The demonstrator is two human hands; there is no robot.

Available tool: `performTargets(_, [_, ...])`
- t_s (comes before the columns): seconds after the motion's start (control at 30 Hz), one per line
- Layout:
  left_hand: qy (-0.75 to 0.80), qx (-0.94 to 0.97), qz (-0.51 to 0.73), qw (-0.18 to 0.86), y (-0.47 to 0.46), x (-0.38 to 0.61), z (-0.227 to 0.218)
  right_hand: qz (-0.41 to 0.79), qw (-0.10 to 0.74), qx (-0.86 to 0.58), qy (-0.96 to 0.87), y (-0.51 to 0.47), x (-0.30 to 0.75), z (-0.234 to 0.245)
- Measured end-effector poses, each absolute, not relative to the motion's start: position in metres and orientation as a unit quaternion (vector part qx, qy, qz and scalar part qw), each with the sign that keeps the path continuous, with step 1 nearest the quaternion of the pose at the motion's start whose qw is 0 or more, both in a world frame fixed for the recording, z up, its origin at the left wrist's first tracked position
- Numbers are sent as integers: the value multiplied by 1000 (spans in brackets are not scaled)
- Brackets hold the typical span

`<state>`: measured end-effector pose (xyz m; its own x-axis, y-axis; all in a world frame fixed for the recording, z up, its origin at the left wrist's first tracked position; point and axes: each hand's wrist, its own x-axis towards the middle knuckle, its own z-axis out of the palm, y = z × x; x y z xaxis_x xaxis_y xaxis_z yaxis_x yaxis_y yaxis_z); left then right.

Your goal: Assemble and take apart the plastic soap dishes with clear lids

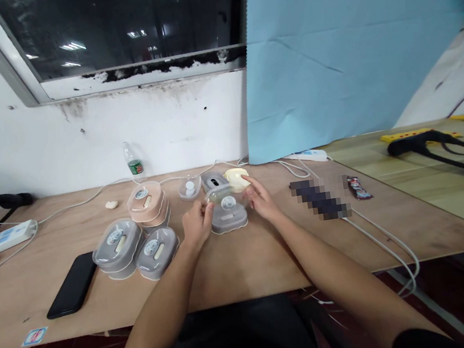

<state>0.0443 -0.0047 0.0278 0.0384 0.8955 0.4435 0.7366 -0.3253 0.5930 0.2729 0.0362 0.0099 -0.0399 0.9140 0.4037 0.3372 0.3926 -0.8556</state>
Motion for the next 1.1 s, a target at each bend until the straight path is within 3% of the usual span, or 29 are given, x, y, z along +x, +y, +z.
performTargets(0.17, [583,701,365,189,0,56,17,336,461,-453,-685,37,263,5])
performTargets(0.37, [640,655,357,185,6,53,12,274,444,-451,-724,38,266,2])
performTargets(0.6, [653,647,342,195,10,47,12,288,310,-375,-825,38,270,-6])
performTargets(0.8, [634,668,351,169,15,46,5,317,354,-421,-772,40,272,-10])
performTargets(1.1, [627,661,348,220,23,42,-3,287,360,-433,-775,43,265,-10])
